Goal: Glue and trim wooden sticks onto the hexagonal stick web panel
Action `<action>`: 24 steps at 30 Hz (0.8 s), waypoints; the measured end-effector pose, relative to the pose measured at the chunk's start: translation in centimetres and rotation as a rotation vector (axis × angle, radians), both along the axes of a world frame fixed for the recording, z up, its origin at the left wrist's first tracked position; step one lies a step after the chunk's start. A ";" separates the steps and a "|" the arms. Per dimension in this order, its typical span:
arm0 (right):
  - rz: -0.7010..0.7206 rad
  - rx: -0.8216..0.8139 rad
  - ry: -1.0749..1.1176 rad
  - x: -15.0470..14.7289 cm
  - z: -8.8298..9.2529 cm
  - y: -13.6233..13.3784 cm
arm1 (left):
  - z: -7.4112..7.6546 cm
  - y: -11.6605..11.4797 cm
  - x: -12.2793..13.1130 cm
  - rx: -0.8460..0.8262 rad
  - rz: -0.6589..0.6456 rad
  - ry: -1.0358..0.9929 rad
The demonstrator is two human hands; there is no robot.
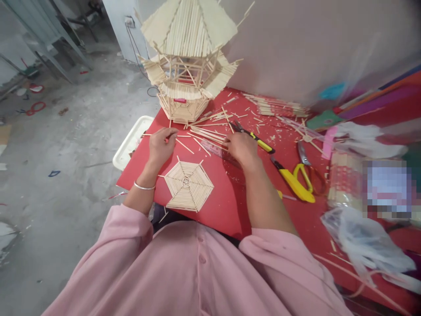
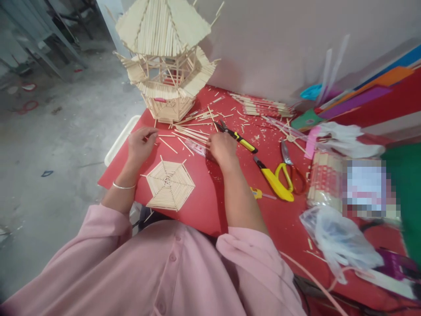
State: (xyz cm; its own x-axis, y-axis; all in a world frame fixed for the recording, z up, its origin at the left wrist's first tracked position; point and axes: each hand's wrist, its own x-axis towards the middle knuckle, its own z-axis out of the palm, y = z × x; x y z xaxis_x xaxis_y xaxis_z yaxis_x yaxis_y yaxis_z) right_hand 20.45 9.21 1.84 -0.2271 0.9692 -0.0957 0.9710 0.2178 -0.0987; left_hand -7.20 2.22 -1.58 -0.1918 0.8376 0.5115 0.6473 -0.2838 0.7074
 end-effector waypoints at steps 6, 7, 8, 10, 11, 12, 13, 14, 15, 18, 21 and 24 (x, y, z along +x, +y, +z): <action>-0.054 0.102 0.172 -0.5 3.3 -4.2 | 0.7 -0.5 0.8 -0.054 -0.014 -0.046; -0.023 0.109 0.196 -0.9 3.6 -5.1 | 1.0 -0.6 1.0 -0.034 -0.011 0.000; 0.025 0.102 0.218 -1.4 3.6 -6.0 | 1.2 -0.7 1.1 -0.014 -0.012 0.059; 0.135 0.084 0.280 -2.4 3.4 -7.3 | 1.6 -0.8 1.3 0.008 -0.054 0.190; 0.180 0.080 0.316 -2.8 3.1 -7.8 | 1.6 -0.8 1.3 0.009 -0.098 0.248; 0.207 0.087 0.354 -3.1 2.8 -8.1 | 1.6 -0.8 1.2 0.005 -0.150 0.294; 0.214 0.100 0.389 -3.2 2.4 -8.4 | 1.5 -0.9 1.1 0.003 -0.195 0.326; 0.198 0.120 0.418 -3.2 2.1 -8.6 | 1.4 -0.9 1.0 0.005 -0.226 0.344; 0.166 0.141 0.440 -3.1 1.9 -8.8 | 1.4 -1.0 0.9 0.012 -0.239 0.352; 0.055 0.192 0.507 -2.3 1.3 -9.3 | 1.6 -1.4 0.7 0.032 -0.215 0.343; -0.010 0.197 0.601 -1.7 1.0 -9.8 | 2.1 -1.8 0.7 0.014 -0.216 0.357; -0.042 0.171 0.688 -1.9 0.8 -10.3 | 2.4 -2.4 0.9 0.000 -0.304 0.413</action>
State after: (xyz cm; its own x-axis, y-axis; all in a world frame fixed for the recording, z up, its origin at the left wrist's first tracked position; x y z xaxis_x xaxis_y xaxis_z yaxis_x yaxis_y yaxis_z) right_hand 18.52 -1.08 2.59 -0.1437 0.9670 0.2105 0.7086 0.2490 -0.6602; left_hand -6.35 -0.15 0.79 0.2787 0.8239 0.4935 0.7611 -0.5029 0.4097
